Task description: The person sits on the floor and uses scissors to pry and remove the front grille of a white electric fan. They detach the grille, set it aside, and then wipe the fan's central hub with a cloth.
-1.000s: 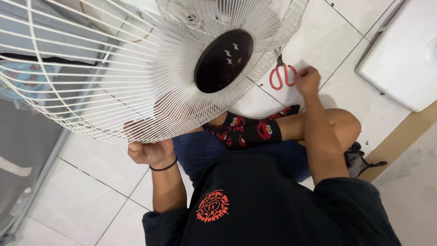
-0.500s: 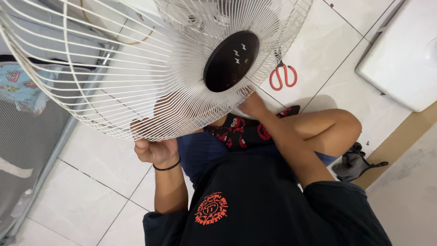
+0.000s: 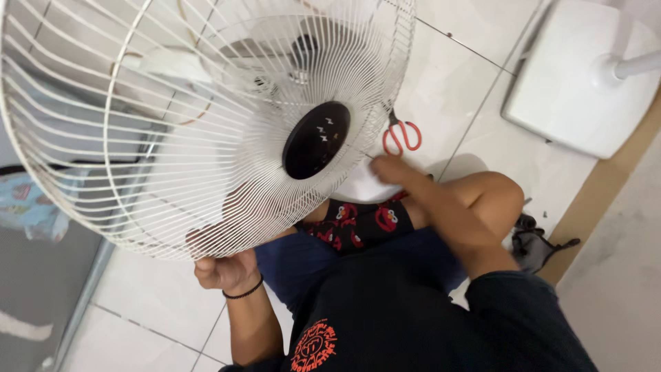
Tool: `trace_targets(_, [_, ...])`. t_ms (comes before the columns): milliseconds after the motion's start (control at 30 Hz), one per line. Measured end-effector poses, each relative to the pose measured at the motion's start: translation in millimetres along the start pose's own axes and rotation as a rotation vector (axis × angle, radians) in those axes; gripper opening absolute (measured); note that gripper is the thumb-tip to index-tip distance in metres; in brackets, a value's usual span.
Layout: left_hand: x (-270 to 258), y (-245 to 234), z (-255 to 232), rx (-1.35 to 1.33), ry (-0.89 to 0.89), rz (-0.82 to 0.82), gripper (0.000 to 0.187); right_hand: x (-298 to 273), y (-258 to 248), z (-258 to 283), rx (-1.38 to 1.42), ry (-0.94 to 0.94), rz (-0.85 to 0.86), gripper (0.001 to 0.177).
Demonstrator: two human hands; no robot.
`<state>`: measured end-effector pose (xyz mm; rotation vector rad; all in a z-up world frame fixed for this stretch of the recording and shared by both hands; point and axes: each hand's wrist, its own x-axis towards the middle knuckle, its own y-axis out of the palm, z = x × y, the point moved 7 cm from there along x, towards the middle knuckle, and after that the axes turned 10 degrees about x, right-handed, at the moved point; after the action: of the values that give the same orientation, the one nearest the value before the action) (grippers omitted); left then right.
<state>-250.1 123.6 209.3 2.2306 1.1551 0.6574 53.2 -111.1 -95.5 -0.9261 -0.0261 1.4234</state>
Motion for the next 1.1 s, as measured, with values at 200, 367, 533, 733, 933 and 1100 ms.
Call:
trace_targets(200, [16.6, 29.2, 32.9, 0.045, -0.058, 0.064, 0.041, -147.8, -188.5, -130.8, 0.111, 0.324, -0.643, 0.023])
trace_targets(367, [28.9, 63.0, 60.9, 0.053, -0.092, 0.165, 0.023, -269.9, -171.4, -185.0, 0.548, 0.465, -0.990, 0.020])
trace_targets(533, [19.8, 57.7, 89.0, 0.284, -0.264, 0.021, 0.035, -300.3, -105.8, -213.8, 0.793, 0.517, -1.046, 0.020])
trace_targets(733, [8.6, 29.6, 135.9, 0.343, -0.220, 0.056, 0.032, -303.5, -115.1, -197.1, 0.406, 0.752, -1.025, 0.029])
trace_targets(933, [-56.5, 145.3, 155.3, 1.012, 0.358, 0.874, 0.017, -266.9, -161.8, -102.5, 1.259, 0.228, -0.983, 0.073])
trace_targets(1100, [-54.0, 208.0, 146.8, 0.857, 0.540, 0.885, 0.047, -321.3, -173.3, -5.5, 1.651, -0.471, -0.702, 0.120])
